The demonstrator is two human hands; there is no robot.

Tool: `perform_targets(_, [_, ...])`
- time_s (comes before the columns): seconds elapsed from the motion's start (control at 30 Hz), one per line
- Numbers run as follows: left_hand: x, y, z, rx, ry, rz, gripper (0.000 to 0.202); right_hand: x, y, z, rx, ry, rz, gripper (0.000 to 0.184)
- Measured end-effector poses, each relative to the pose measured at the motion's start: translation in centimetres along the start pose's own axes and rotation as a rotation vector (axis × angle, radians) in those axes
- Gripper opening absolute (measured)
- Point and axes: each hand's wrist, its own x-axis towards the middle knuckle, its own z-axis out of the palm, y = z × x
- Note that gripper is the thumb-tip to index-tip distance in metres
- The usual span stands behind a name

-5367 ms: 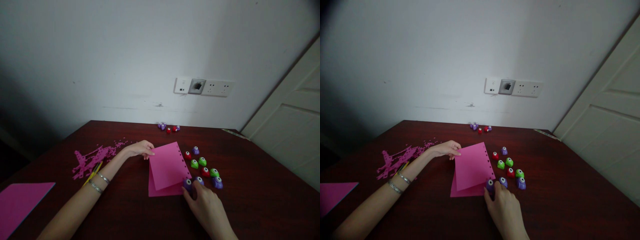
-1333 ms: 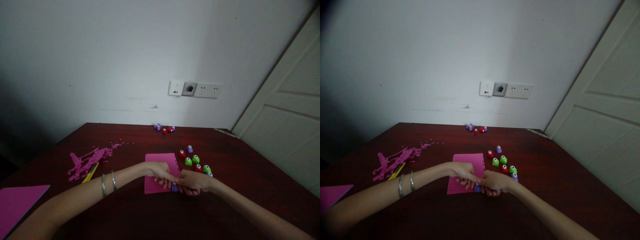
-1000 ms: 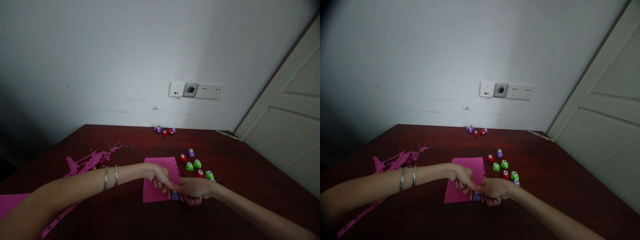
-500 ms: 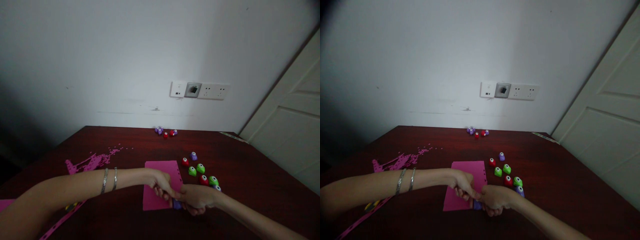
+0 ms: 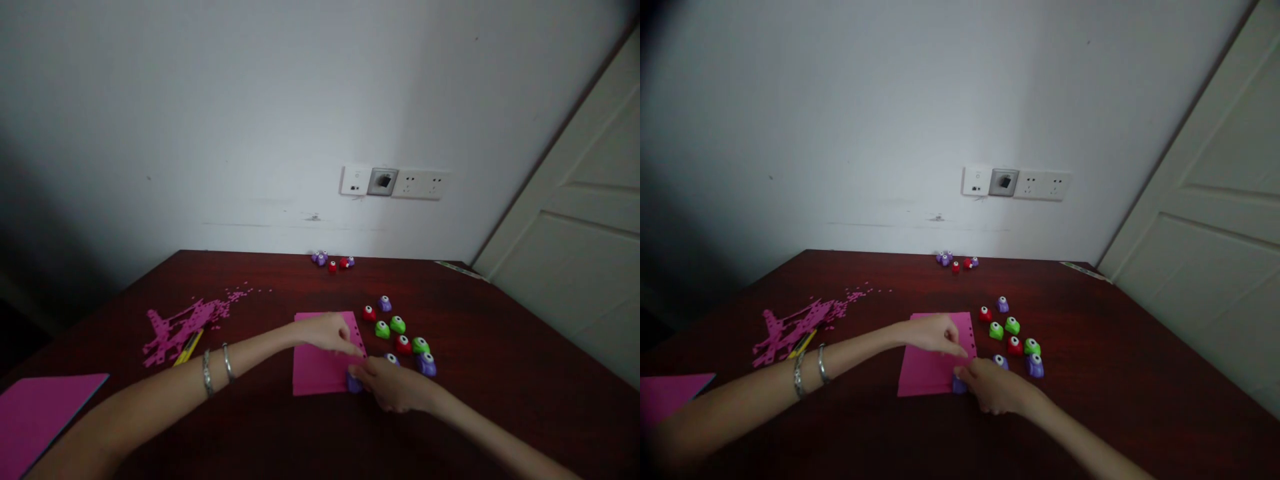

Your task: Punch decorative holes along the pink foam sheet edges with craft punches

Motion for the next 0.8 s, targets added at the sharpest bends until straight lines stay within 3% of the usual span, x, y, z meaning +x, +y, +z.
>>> perform_targets(0.07, [0.1, -0.9, 0.1, 0.084, 0.218, 0.063, 0.034, -0.3, -0.6, 0.1, -0.127, 0.044, 0.03, 0.027])
perform_targets(0.13, [0.2, -2.0, 0.8, 0.147, 0.308, 0.127, 0.027, -0.6, -1.3, 0.1, -0.242, 0.083, 0.132, 0.029])
perform_targets(0.23, [0.2, -3.5, 2.1, 0.16, 0.28, 0.215, 0.023, -1.0, -2.6, -0.1, -0.325, 0.18, 0.241, 0.031])
perform_targets(0.37, [0.1, -4.2, 2.7, 0.133, 0.24, 0.216, 0.034, -1.2, -4.4, -0.6, -0.21, 0.318, 0.373, 0.04])
perform_targets(0.5, [0.1, -4.3, 2.4, 0.105, 0.213, 0.21, 0.036, -1.3, -5.7, -0.9, -0.149, 0.358, 0.417, 0.04])
perform_targets(0.8, [0.1, -4.5, 2.6, 0.094, 0.207, 0.208, 0.035, -0.9, -5.6, 0.7, -0.33, 0.375, 0.463, 0.042])
